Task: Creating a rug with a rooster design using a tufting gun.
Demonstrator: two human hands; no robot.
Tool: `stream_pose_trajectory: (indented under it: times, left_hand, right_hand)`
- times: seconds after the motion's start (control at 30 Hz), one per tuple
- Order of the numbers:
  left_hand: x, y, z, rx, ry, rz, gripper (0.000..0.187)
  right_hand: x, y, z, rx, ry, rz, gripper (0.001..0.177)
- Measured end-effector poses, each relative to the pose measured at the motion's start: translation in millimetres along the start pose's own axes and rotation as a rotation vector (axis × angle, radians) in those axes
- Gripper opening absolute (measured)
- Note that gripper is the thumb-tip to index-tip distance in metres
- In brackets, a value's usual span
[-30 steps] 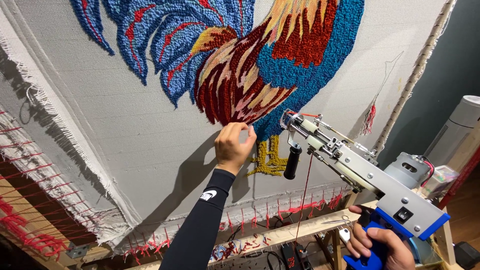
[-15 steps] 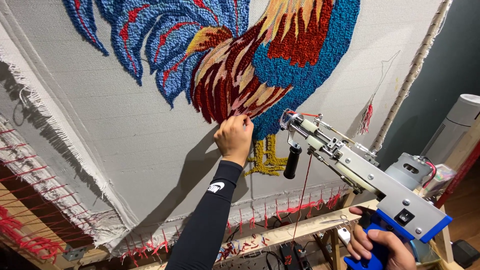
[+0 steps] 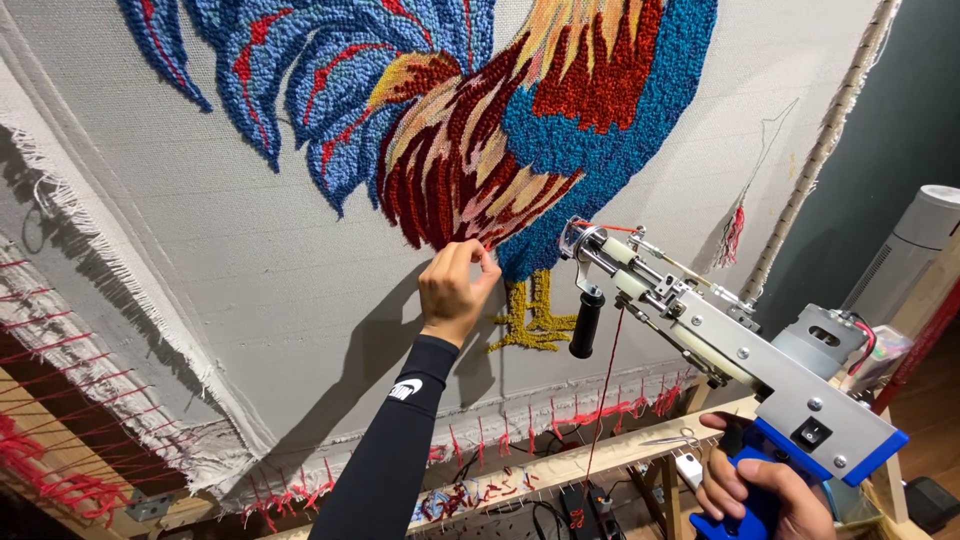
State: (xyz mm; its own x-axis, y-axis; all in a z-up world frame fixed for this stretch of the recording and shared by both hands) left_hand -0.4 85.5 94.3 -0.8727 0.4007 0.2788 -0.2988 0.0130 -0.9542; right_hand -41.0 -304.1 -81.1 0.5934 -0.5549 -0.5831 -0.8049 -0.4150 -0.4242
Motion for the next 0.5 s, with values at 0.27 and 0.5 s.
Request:
stream_pose_trajectory:
  times: [0.27, 0.5]
  left_hand:
    - [15.7, -3.7, 16.3, -0.124, 0.100, -0.039, 0.009]
    - [20.5, -2.6, 21.3, -0.052, -0.030, -0.010, 0.013]
  right_hand:
    - [-2.8, -2.5, -1.9, 0.003, 0.023, 0.003, 0.066]
    - [3.8, -9.3, 7.2, -0.083, -0.125, -0.155, 0.065]
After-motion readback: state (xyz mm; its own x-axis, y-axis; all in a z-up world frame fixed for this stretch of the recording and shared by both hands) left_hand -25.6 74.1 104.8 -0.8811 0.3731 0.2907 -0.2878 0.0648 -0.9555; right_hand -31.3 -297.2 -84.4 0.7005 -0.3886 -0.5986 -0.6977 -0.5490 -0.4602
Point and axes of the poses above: each hand's wrist, its own y-axis away from the middle knuckle, its own x-axis out of the back of the hand, z = x × y, the point moved 7 cm from there along -y, towards the middle knuckle, and after that the axes turned 10 degrees about -z, right-handed, at the moved point
